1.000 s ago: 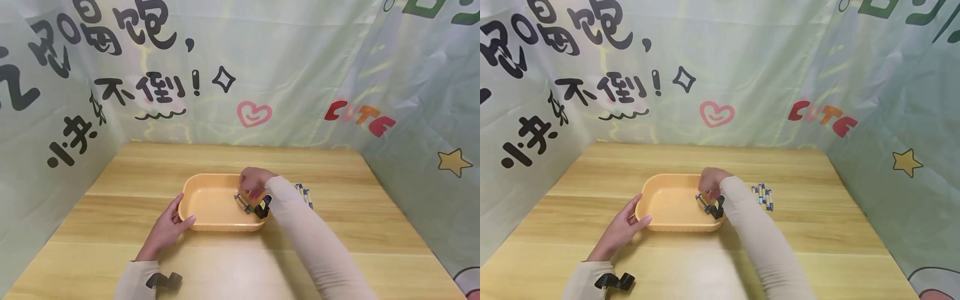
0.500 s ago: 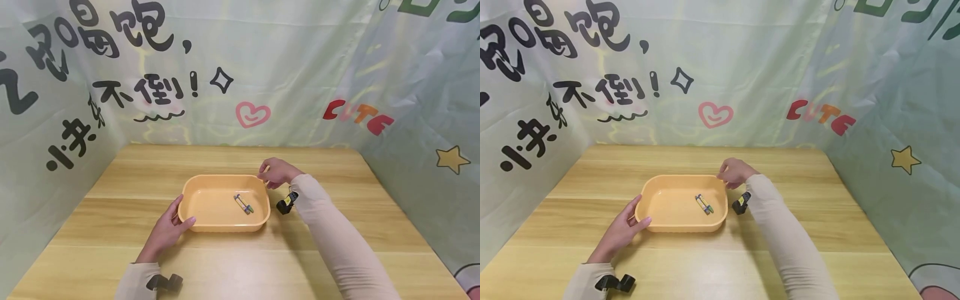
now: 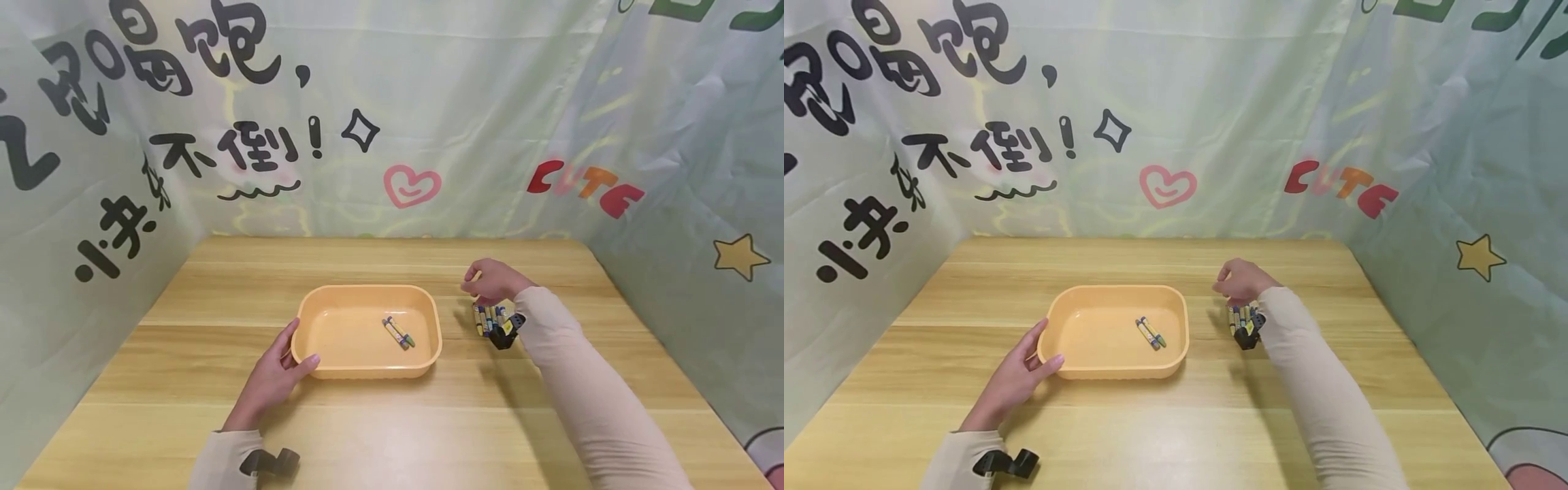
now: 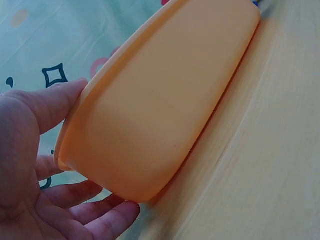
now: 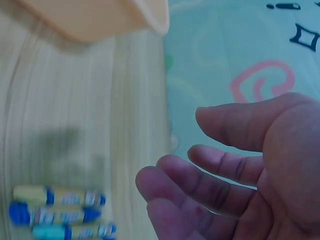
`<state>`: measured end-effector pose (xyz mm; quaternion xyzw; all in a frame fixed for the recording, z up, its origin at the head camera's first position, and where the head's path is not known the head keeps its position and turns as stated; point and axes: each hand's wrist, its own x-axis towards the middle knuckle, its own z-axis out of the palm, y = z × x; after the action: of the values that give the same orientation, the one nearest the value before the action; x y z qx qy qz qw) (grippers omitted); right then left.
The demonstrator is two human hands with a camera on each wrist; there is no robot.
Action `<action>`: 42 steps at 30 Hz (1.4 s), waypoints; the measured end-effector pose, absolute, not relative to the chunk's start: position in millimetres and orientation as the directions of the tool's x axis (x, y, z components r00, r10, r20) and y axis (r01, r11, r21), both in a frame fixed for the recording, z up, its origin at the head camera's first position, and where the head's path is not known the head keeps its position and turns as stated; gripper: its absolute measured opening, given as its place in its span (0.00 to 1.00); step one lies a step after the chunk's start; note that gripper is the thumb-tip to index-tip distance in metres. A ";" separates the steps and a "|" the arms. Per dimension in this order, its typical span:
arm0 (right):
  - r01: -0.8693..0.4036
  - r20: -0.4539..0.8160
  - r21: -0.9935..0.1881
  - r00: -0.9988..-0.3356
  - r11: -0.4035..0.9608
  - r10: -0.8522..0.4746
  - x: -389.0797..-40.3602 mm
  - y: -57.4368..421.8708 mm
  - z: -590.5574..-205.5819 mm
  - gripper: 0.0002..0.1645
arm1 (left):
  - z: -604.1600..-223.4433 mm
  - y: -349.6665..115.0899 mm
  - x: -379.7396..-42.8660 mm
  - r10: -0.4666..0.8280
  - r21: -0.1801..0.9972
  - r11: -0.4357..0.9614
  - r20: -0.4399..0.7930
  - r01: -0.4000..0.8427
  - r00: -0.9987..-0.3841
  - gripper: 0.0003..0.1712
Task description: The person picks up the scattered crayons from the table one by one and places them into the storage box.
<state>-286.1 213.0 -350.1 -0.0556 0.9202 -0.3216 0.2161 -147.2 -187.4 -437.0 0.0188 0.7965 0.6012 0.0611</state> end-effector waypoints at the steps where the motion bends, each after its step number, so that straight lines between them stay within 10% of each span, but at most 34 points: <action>1: 0.042 -0.368 -0.613 -0.899 0.789 -0.239 -285.9 217.5 -351.4 0.15 | -437.2 -187.5 -147.0 0.103 0.959 0.281 -0.076 -0.044 -0.992 0.52; 23: 0.140 -0.418 -0.598 -0.895 0.789 -0.158 -273.1 281.1 -397.0 0.02 | -440.0 -188.1 -146.3 0.104 0.962 0.269 -0.063 -0.033 -0.993 0.53; 42: 0.179 -0.451 -0.573 -0.884 0.800 -0.125 -274.0 276.9 -404.2 0.11 | -437.9 -187.2 -146.9 0.106 0.960 0.276 -0.071 -0.039 -0.992 0.53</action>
<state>-274.0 276.9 -404.2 0.0149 0.9177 -0.3158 0.2407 -146.9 -187.2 -437.9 0.0210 0.7966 0.6011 0.0607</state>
